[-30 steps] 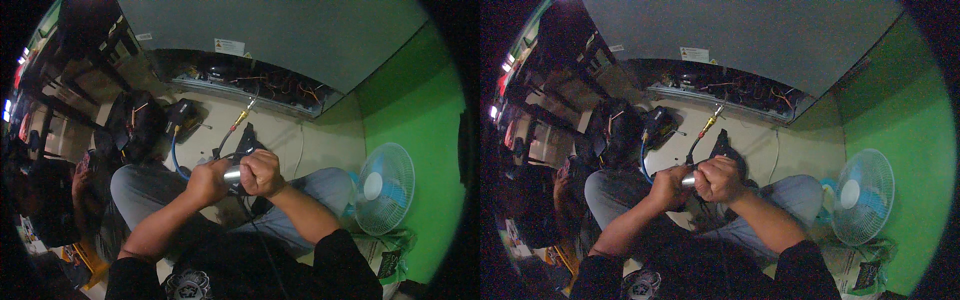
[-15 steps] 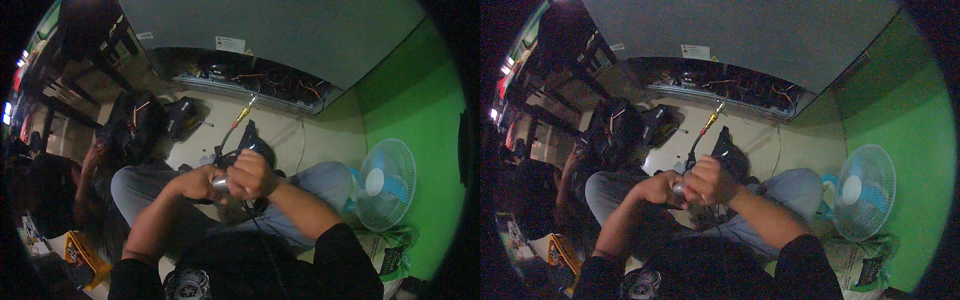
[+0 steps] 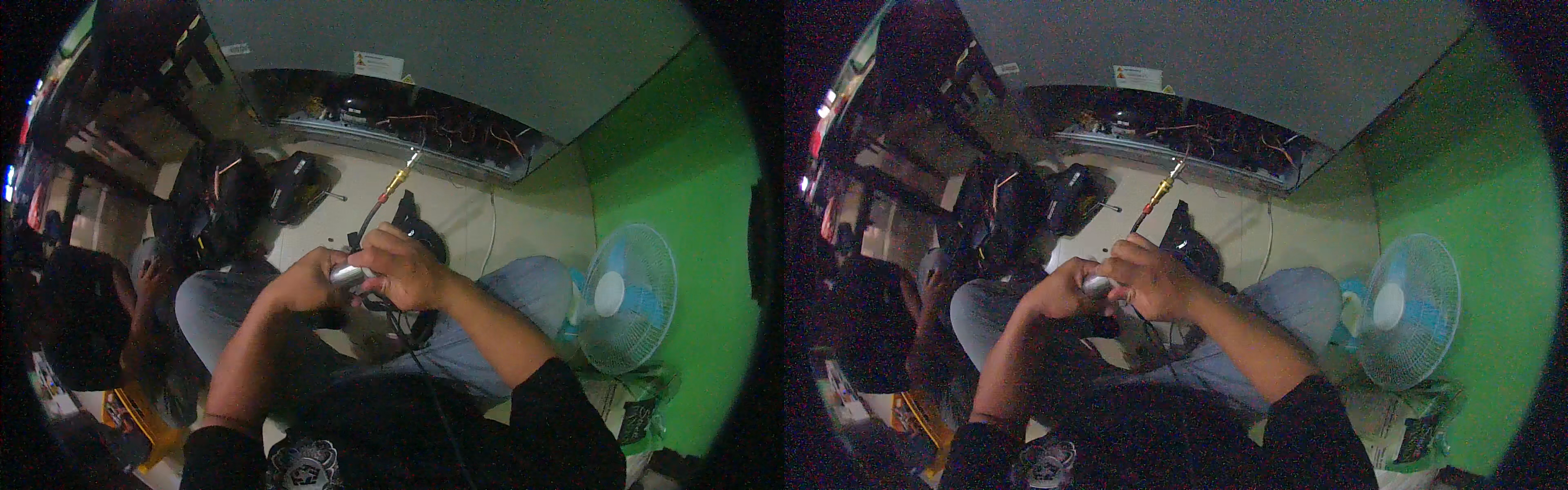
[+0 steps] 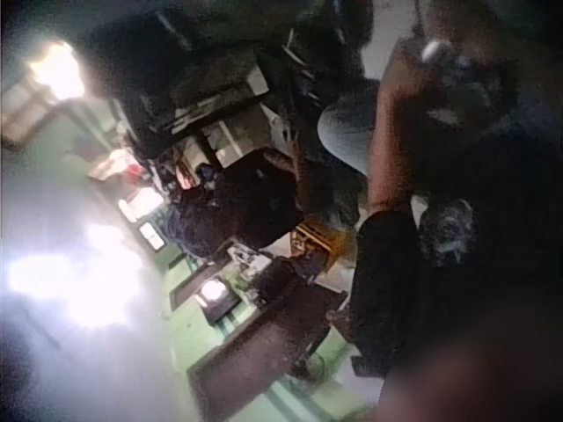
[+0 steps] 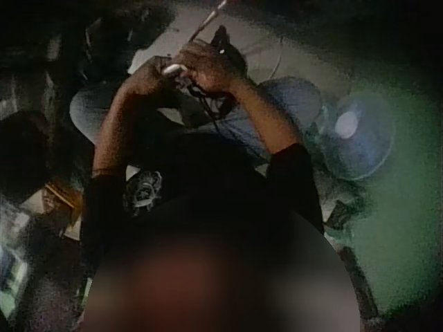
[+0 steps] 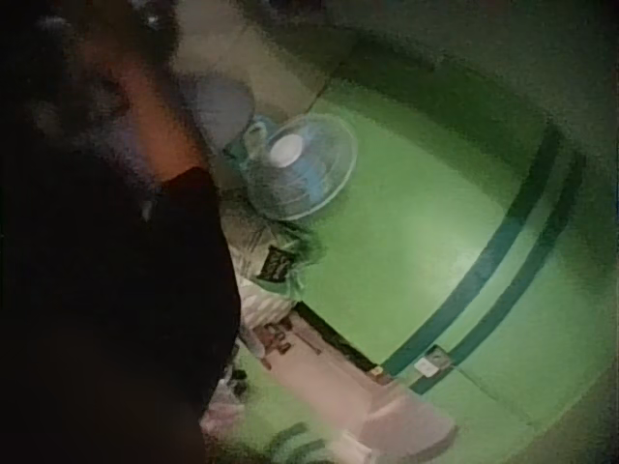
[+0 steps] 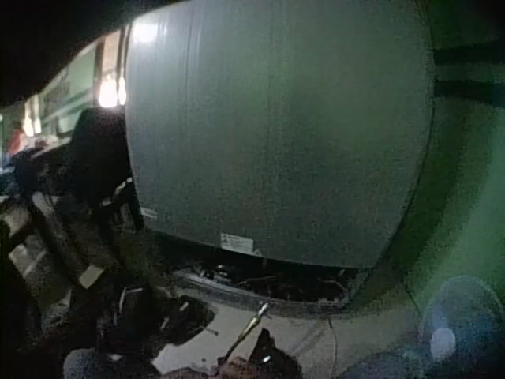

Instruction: The person sits on the floor and works on the internal components of an appliance. They handle wires and connectors, use a soldering iron, and manipulate small metal parts with pliers.

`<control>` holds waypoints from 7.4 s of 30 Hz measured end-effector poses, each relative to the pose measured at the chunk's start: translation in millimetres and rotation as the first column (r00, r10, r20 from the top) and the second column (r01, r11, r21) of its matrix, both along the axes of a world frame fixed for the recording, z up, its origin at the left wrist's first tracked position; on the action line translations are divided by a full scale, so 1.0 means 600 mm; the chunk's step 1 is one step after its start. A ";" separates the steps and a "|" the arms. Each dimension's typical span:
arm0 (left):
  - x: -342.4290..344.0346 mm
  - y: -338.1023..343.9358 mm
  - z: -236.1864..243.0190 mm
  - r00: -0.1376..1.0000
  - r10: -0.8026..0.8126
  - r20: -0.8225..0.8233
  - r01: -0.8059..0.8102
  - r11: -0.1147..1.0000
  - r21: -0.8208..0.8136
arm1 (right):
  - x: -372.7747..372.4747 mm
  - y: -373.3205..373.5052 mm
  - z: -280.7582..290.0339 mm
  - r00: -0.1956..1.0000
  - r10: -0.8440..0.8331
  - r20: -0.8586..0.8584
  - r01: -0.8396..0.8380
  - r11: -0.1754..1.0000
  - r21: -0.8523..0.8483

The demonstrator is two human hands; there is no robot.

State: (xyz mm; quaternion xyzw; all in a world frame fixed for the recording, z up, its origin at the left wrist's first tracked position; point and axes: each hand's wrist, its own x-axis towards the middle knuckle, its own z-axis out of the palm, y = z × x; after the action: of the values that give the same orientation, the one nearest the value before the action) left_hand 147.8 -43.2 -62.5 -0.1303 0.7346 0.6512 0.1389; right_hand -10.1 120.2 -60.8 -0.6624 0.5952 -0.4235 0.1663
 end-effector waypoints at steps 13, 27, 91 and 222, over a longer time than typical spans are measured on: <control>-0.017 0.046 -0.079 0.957 0.273 -0.099 -0.270 0.714 -0.646 | -0.008 -0.023 -0.094 0.646 -0.479 0.594 0.077 0.815 0.574; -0.028 0.030 -0.060 0.755 0.632 -0.174 -0.653 0.706 -0.274 | -0.040 0.022 -0.413 0.735 -0.267 0.624 -0.355 0.633 0.688; -0.070 -0.019 -0.199 0.829 0.506 -0.238 -0.534 0.589 -0.607 | -0.062 -0.160 -0.322 -0.103 -0.411 0.906 0.474 0.780 0.408; -0.247 -0.022 -0.151 0.954 0.287 0.091 -0.218 0.866 -0.451 | -0.172 -0.046 -0.210 0.209 -0.587 0.782 0.083 0.808 0.584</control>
State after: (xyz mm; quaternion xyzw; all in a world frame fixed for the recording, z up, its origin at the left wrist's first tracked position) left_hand -0.3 -56.2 -153.1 -0.3033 0.8250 0.4707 0.0763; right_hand -113.6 92.8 -186.6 -0.0772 0.5864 -0.6155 0.5210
